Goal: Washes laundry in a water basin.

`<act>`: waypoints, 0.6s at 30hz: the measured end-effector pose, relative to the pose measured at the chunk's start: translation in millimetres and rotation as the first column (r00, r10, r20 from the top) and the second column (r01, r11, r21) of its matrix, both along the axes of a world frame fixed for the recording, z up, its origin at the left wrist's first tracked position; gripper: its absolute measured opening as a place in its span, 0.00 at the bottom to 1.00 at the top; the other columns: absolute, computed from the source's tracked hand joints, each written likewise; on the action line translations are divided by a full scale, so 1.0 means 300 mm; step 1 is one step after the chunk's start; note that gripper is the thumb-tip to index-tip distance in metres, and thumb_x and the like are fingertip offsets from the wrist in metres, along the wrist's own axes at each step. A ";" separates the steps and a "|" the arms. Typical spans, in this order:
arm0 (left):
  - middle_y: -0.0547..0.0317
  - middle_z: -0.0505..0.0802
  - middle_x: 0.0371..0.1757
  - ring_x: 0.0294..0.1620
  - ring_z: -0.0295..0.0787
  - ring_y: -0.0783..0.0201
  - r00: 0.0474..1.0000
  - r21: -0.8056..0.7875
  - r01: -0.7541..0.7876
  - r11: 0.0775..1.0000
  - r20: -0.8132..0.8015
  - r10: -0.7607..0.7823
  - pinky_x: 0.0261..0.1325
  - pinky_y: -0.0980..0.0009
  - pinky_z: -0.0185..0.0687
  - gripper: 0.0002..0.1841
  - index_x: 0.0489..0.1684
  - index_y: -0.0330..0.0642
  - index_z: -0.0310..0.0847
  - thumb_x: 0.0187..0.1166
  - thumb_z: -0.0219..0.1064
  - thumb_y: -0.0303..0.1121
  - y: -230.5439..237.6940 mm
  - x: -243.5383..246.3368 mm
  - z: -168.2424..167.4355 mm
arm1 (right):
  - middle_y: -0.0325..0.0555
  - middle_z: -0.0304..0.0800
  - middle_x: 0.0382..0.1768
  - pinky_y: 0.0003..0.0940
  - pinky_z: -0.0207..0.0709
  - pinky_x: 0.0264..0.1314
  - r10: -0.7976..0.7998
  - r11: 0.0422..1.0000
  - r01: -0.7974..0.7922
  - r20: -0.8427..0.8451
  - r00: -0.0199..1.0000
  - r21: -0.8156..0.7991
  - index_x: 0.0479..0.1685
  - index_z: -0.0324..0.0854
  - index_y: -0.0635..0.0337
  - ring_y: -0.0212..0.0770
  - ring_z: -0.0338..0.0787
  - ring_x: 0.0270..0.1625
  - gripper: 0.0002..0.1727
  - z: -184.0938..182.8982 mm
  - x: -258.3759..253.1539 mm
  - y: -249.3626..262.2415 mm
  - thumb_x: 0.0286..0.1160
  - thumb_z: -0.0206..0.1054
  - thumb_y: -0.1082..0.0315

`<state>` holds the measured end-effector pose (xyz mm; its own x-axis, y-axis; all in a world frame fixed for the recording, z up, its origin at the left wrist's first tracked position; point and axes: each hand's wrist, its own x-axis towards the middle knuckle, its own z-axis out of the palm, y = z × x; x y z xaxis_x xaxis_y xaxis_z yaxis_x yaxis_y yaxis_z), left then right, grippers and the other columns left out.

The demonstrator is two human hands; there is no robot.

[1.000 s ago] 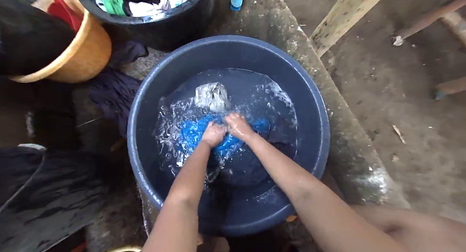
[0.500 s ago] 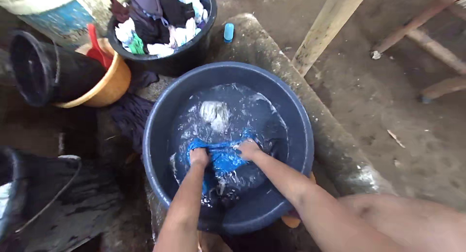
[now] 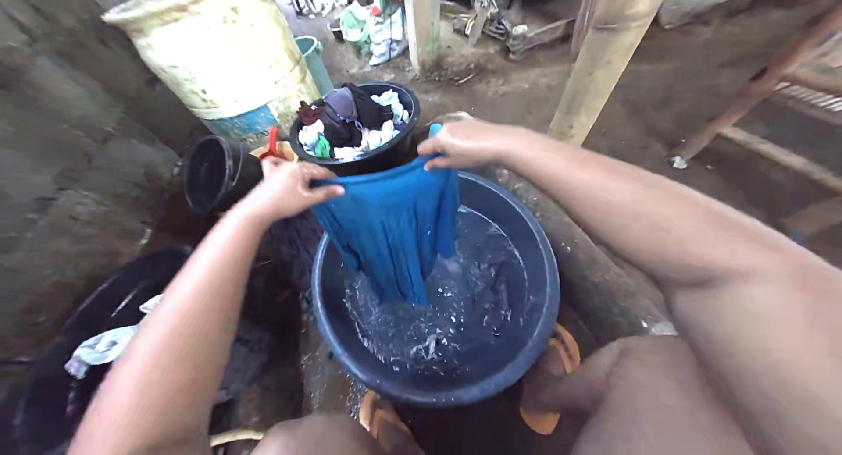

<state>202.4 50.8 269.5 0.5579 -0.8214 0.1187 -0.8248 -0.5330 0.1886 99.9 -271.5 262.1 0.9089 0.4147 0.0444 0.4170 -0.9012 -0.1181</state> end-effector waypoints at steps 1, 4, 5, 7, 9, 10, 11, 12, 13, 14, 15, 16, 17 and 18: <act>0.42 0.95 0.49 0.58 0.88 0.41 1.000 -0.094 0.019 0.995 0.017 -0.017 0.71 0.24 0.58 0.16 0.45 0.36 0.93 0.80 0.72 0.42 0.017 0.011 0.061 | 0.63 0.91 0.42 0.72 0.78 0.51 0.046 0.998 -0.049 0.103 0.994 0.028 0.50 0.87 0.64 0.67 0.91 0.50 0.14 0.068 0.002 0.002 0.87 0.64 0.61; 0.60 0.86 0.42 0.46 0.82 0.70 0.996 -0.477 0.043 0.878 -0.047 -0.075 0.56 0.63 0.80 0.13 0.33 0.37 0.84 0.78 0.69 0.39 0.025 0.033 0.130 | 0.61 0.92 0.44 0.68 0.80 0.54 0.113 0.982 -0.157 0.351 0.929 0.101 0.53 0.86 0.64 0.63 0.92 0.49 0.14 0.200 0.017 0.023 0.88 0.61 0.62; 0.72 0.87 0.44 0.47 0.84 0.80 0.980 -0.625 0.038 0.780 -0.131 -0.153 0.56 0.73 0.83 0.08 0.37 0.45 0.84 0.82 0.64 0.37 0.009 0.034 0.112 | 0.60 0.92 0.46 0.65 0.80 0.58 0.108 0.975 -0.176 0.404 0.908 0.134 0.54 0.86 0.65 0.61 0.92 0.52 0.15 0.209 0.028 0.035 0.89 0.60 0.62; 0.81 0.92 0.42 0.44 0.89 0.82 0.916 -0.793 -0.057 0.606 -0.283 -0.284 0.52 0.75 0.89 0.09 0.44 0.53 0.81 0.89 0.55 0.39 -0.047 0.017 0.021 | 0.60 0.92 0.50 0.57 0.79 0.65 0.085 0.956 -0.201 0.453 0.887 0.214 0.55 0.86 0.66 0.57 0.91 0.57 0.17 0.158 0.062 0.062 0.89 0.59 0.61; 0.77 0.88 0.41 0.43 0.86 0.80 0.882 -0.732 -0.110 0.672 -0.384 -0.274 0.51 0.74 0.86 0.14 0.53 0.49 0.74 0.85 0.59 0.48 -0.100 0.019 -0.150 | 0.60 0.91 0.50 0.58 0.78 0.69 0.062 0.938 -0.188 0.392 0.918 0.290 0.54 0.87 0.67 0.58 0.90 0.59 0.16 0.010 0.108 0.088 0.87 0.62 0.62; 0.69 0.87 0.44 0.46 0.85 0.77 0.875 -0.629 -0.097 0.771 -0.423 -0.235 0.53 0.72 0.85 0.21 0.59 0.42 0.72 0.79 0.66 0.48 -0.121 0.021 -0.259 | 0.59 0.92 0.50 0.61 0.79 0.67 0.040 0.939 -0.144 0.318 0.947 0.312 0.53 0.88 0.65 0.59 0.91 0.59 0.14 -0.099 0.131 0.097 0.85 0.64 0.63; 0.56 0.89 0.46 0.46 0.86 0.67 0.862 -0.509 -0.109 0.854 -0.476 -0.174 0.53 0.64 0.85 0.24 0.60 0.33 0.76 0.72 0.72 0.41 -0.146 0.018 -0.382 | 0.58 0.93 0.48 0.64 0.80 0.64 0.014 0.944 -0.085 0.219 0.976 0.320 0.52 0.88 0.63 0.59 0.92 0.57 0.13 -0.230 0.152 0.102 0.84 0.65 0.63; 0.47 0.91 0.47 0.47 0.89 0.59 0.827 -0.382 -0.154 0.911 -0.554 -0.092 0.55 0.55 0.87 0.22 0.57 0.30 0.81 0.70 0.77 0.34 -0.171 0.018 -0.524 | 0.58 0.93 0.47 0.67 0.80 0.62 -0.012 0.948 -0.021 0.104 0.994 0.318 0.50 0.89 0.62 0.60 0.92 0.56 0.12 -0.380 0.171 0.103 0.83 0.67 0.63; 0.43 0.93 0.45 0.46 0.92 0.54 0.791 -0.257 -0.221 0.941 -0.612 0.019 0.56 0.49 0.88 0.17 0.53 0.31 0.86 0.71 0.79 0.32 -0.191 0.018 -0.686 | 0.58 0.94 0.47 0.69 0.80 0.61 -0.050 0.949 0.053 -0.019 0.999 0.312 0.50 0.90 0.60 0.61 0.92 0.56 0.11 -0.544 0.184 0.104 0.82 0.69 0.63; 0.41 0.93 0.45 0.46 0.92 0.49 0.744 -0.137 -0.287 0.948 -0.655 0.130 0.56 0.44 0.86 0.14 0.51 0.32 0.87 0.74 0.76 0.32 -0.203 0.010 -0.849 | 0.58 0.94 0.49 0.70 0.80 0.62 -0.091 0.944 0.131 -0.144 0.985 0.302 0.51 0.90 0.59 0.61 0.92 0.57 0.11 -0.717 0.188 0.104 0.81 0.70 0.63; 0.38 0.93 0.48 0.50 0.91 0.45 0.680 -0.025 -0.343 0.939 -0.696 0.230 0.60 0.42 0.84 0.13 0.53 0.32 0.87 0.78 0.73 0.32 -0.211 -0.008 -1.001 | 0.59 0.94 0.52 0.72 0.78 0.65 -0.129 0.936 0.208 -0.273 0.953 0.284 0.53 0.91 0.59 0.63 0.91 0.61 0.11 -0.884 0.179 0.107 0.82 0.69 0.64; 0.37 0.93 0.54 0.58 0.90 0.43 0.613 0.097 -0.362 0.927 -0.724 0.315 0.67 0.41 0.81 0.15 0.59 0.33 0.87 0.82 0.69 0.35 -0.222 -0.034 -1.128 | 0.60 0.92 0.56 0.72 0.77 0.68 -0.168 0.925 0.281 -0.391 0.905 0.254 0.56 0.90 0.59 0.64 0.89 0.64 0.12 -1.034 0.155 0.115 0.83 0.68 0.65; 0.36 0.91 0.61 0.66 0.87 0.42 0.569 0.214 -0.331 0.919 -0.732 0.375 0.74 0.41 0.76 0.18 0.65 0.35 0.85 0.86 0.65 0.37 -0.238 -0.066 -1.226 | 0.62 0.90 0.61 0.71 0.74 0.71 -0.203 0.914 0.344 -0.493 0.846 0.214 0.60 0.89 0.59 0.64 0.86 0.69 0.13 -1.161 0.124 0.123 0.83 0.66 0.66; 0.36 0.89 0.66 0.71 0.84 0.41 0.560 0.301 -0.273 0.914 -0.723 0.406 0.78 0.40 0.72 0.19 0.69 0.37 0.83 0.88 0.62 0.39 -0.255 -0.104 -1.304 | 0.64 0.87 0.66 0.70 0.72 0.75 -0.228 0.907 0.387 -0.576 0.785 0.168 0.64 0.87 0.60 0.65 0.83 0.73 0.15 -1.268 0.084 0.137 0.85 0.64 0.66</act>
